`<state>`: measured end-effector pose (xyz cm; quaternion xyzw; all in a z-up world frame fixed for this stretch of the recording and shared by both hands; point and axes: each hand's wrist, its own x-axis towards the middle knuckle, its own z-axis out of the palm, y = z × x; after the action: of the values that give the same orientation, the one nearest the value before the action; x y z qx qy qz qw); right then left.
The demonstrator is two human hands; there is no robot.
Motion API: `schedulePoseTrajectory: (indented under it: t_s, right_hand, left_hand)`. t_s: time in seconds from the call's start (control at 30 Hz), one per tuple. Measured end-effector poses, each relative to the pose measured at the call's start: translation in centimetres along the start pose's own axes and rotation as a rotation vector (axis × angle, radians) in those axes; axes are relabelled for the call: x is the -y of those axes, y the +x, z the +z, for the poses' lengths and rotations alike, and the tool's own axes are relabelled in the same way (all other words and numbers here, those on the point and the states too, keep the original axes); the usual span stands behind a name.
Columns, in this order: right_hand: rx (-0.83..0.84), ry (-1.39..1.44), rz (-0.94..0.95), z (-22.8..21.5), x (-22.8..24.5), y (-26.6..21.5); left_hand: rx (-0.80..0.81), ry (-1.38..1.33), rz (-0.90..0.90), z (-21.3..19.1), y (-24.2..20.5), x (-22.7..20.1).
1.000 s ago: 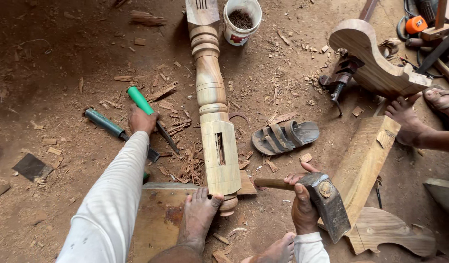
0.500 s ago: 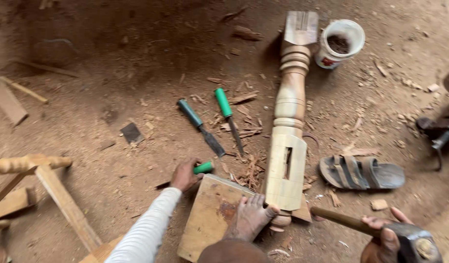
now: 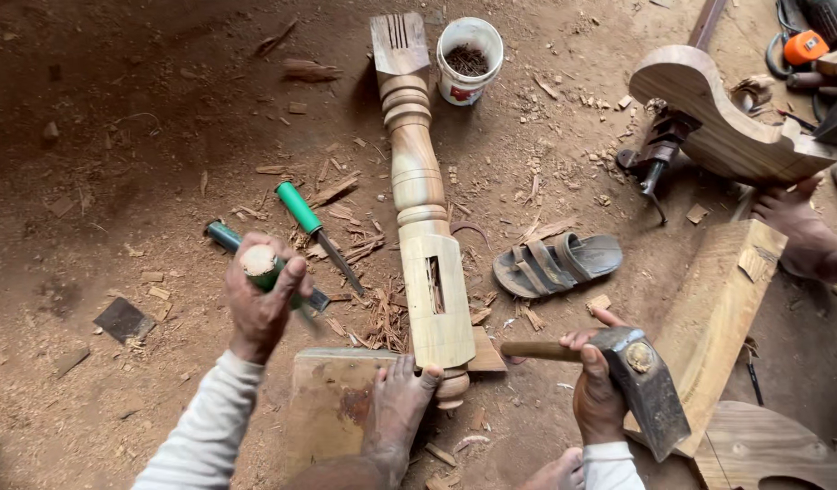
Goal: The person carves a wooden furniture leg using a chisel and a hammer, striking the chisel into the wood to create decorative recesses and shaping the surface.
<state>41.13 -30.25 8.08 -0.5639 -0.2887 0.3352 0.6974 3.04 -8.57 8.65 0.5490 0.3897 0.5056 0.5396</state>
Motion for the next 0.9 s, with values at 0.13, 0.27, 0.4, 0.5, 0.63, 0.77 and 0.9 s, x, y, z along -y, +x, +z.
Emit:
schedulePoseTrajectory:
  t_s: [0.13,0.27,0.4,0.5,0.63,0.77,0.9]
  right_hand:
    - [0.008,-0.015,0.015,0.5,0.2,0.2]
    - [0.014,-0.022,0.018,0.4,0.1,0.0]
    - [0.029,-0.034,0.047,0.4,0.3,-0.2]
    - [0.030,-0.043,0.038,0.6,0.5,0.1]
    - [0.011,-0.019,0.045,0.9,0.5,0.5]
    - [0.003,-0.053,0.036,1.2,0.4,0.9]
    - [0.024,-0.060,0.047,1.5,0.6,0.9]
  left_hand:
    - [0.066,-0.352,-0.008,9.5,0.5,-1.3]
    - [0.150,-0.125,-0.044,13.4,1.1,-0.8]
    - [0.145,-0.122,-0.005,12.9,1.9,-0.8]
    - [0.189,-0.111,-0.131,12.0,2.1,-0.8]
    - [0.215,-0.211,-0.137,12.4,1.8,-0.8]
    - [0.267,0.007,-0.128,13.8,1.8,-1.8]
    - [0.473,0.019,-0.185,15.5,1.4,-3.0]
